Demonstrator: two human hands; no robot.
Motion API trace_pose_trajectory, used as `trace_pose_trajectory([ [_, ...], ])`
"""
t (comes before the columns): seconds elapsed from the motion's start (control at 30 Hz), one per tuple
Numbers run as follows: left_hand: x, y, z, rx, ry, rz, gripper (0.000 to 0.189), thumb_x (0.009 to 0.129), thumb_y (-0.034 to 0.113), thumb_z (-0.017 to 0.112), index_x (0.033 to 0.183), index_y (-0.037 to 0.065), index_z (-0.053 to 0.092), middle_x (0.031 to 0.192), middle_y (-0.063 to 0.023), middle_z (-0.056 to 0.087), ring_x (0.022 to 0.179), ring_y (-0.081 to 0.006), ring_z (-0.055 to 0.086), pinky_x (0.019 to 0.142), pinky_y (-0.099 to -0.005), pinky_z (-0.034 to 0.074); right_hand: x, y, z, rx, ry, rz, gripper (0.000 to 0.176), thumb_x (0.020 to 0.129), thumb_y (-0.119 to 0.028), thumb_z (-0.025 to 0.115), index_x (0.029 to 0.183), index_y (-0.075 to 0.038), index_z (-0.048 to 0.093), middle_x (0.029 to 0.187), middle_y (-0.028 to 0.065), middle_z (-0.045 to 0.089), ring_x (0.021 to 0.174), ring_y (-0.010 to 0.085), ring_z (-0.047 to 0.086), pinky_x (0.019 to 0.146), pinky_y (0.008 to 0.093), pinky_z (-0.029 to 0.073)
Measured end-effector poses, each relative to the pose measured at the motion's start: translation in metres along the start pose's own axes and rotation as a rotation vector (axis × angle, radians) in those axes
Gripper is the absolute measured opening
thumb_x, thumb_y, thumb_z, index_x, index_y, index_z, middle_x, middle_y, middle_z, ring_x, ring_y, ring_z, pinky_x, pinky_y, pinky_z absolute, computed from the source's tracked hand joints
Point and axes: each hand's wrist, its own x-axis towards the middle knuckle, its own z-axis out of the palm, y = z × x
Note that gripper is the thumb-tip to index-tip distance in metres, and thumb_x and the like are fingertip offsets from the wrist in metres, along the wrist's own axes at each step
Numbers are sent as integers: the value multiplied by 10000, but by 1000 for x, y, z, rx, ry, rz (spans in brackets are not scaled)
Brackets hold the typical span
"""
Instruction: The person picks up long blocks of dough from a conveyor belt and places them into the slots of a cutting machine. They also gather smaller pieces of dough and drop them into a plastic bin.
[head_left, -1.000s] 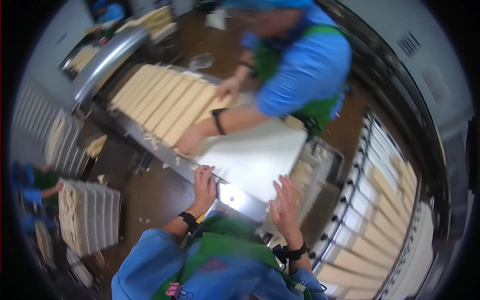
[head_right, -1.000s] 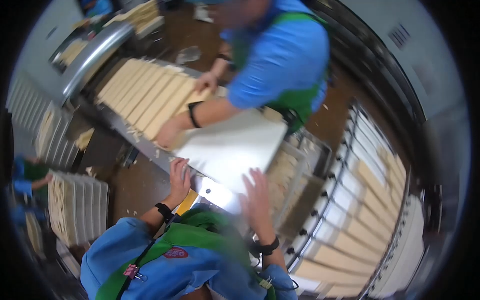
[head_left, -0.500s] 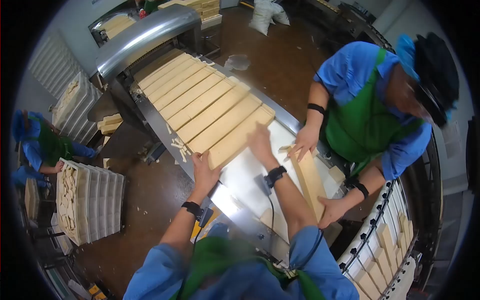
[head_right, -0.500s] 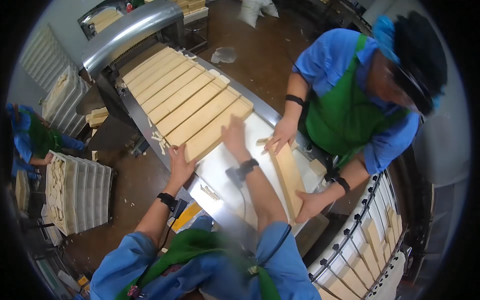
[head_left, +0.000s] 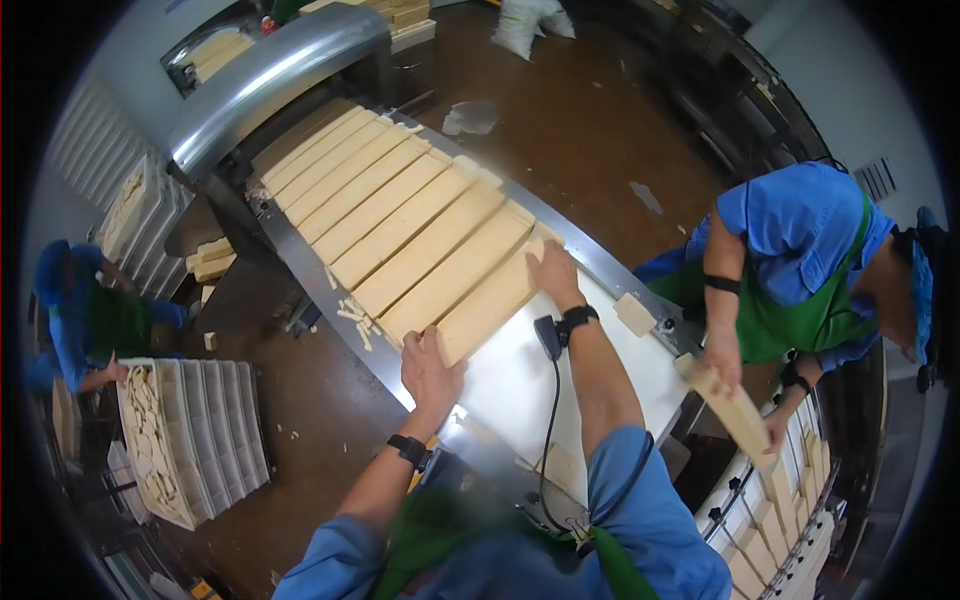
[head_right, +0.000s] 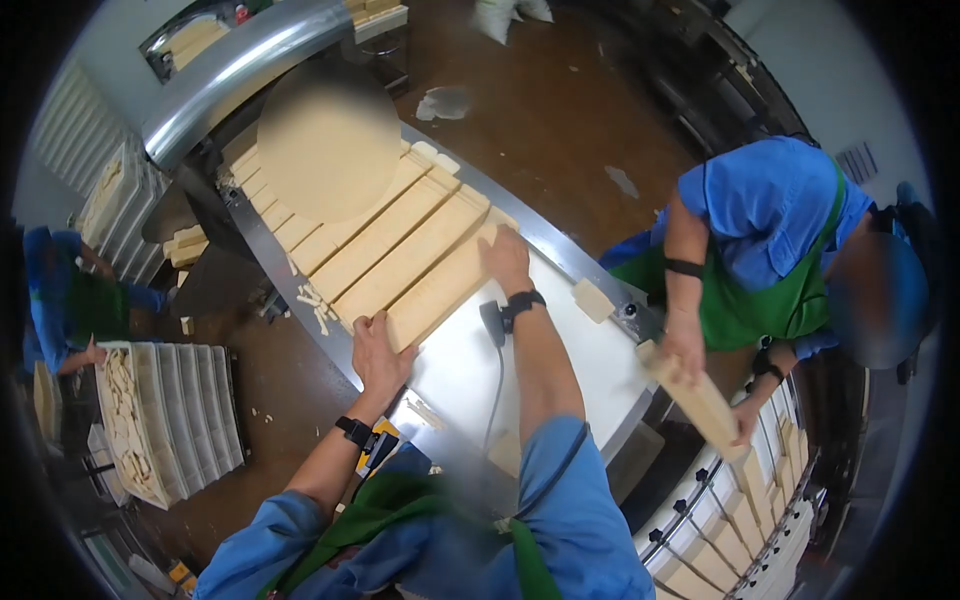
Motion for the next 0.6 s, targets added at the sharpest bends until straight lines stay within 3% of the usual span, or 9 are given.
trace_pose_trajectory([
  [0.07, -2, 0, 2, 8, -32, 79, 788, 733, 242, 893, 1415, 45, 551, 1328, -219, 489, 1221, -412, 542, 993, -499, 499, -33, 22, -10, 102, 140, -55, 458, 906, -369, 744, 1123, 30, 689, 1023, 274, 727, 1020, 455, 691, 933, 517, 549],
  [0.13, -8, 4, 0, 17, -66, 159, 770, 729, 239, 892, 1402, 56, 565, 1322, -218, 500, 1205, -414, 551, 981, -501, 505, -85, 45, -33, 33, 319, 51, 439, 891, -382, 766, 1055, 22, 706, 1002, 260, 731, 997, 449, 693, 919, 513, 548],
  [0.33, -36, 38, 5, 44, -564, 502, 949, 681, 297, 934, 1513, 149, 502, 1346, -217, 509, 1158, -432, 615, 991, -502, 547, -277, 90, -116, -161, 251, 594, 500, 973, -391, 717, 1120, 84, 661, 1055, 319, 690, 1035, 485, 658, 934, 537, 527],
  [0.4, -39, 46, 10, 134, -659, 437, 953, 738, 313, 868, 1586, 260, 438, 1437, -216, 496, 1211, -434, 609, 981, -527, 565, -319, 106, -95, -71, 458, 483, 548, 991, -381, 703, 1199, 121, 634, 1133, 344, 663, 1089, 497, 625, 991, 549, 493],
  [0.43, -44, 54, 15, 153, -687, 435, 955, 745, 320, 854, 1594, 219, 429, 1443, -230, 500, 1244, -450, 591, 1009, -527, 548, -333, 112, -81, -73, 500, 500, 580, 1003, -385, 686, 1258, 130, 612, 1170, 338, 653, 1097, 493, 613, 1005, 548, 476],
  [0.47, -48, 31, 44, 51, -526, 664, 943, 741, 295, 850, 1577, 150, 438, 1400, -240, 532, 1254, -457, 578, 1048, -536, 519, -344, 116, -69, -133, 463, 514, 577, 1011, -408, 669, 1252, 115, 621, 1196, 335, 650, 1113, 480, 612, 1014, 544, 475],
  [0.5, -54, 34, 48, 26, -538, 665, 876, 729, 243, 853, 1511, 118, 479, 1377, -236, 552, 1280, -455, 553, 1061, -540, 500, -356, 143, -32, -368, 400, 453, 597, 1010, -434, 660, 1260, 107, 620, 1223, 330, 654, 1128, 468, 619, 1037, 533, 479],
  [0.53, -59, 43, 49, 7, -552, 666, 809, 716, 191, 856, 1444, 85, 521, 1354, -232, 572, 1306, -453, 528, 1074, -545, 481, -351, 104, -73, -98, 403, 660, 598, 997, -442, 672, 1259, 92, 625, 1201, 320, 660, 1109, 471, 622, 1043, 535, 475],
  [0.6, -82, 54, 51, -3, -499, 674, 797, 671, 151, 871, 1399, 88, 551, 1351, -220, 558, 1271, -464, 547, 1066, -542, 478, -371, 99, -81, -75, 587, 722, 583, 971, -419, 700, 1251, 85, 615, 1137, 315, 645, 1079, 479, 608, 1027, 543, 466],
])
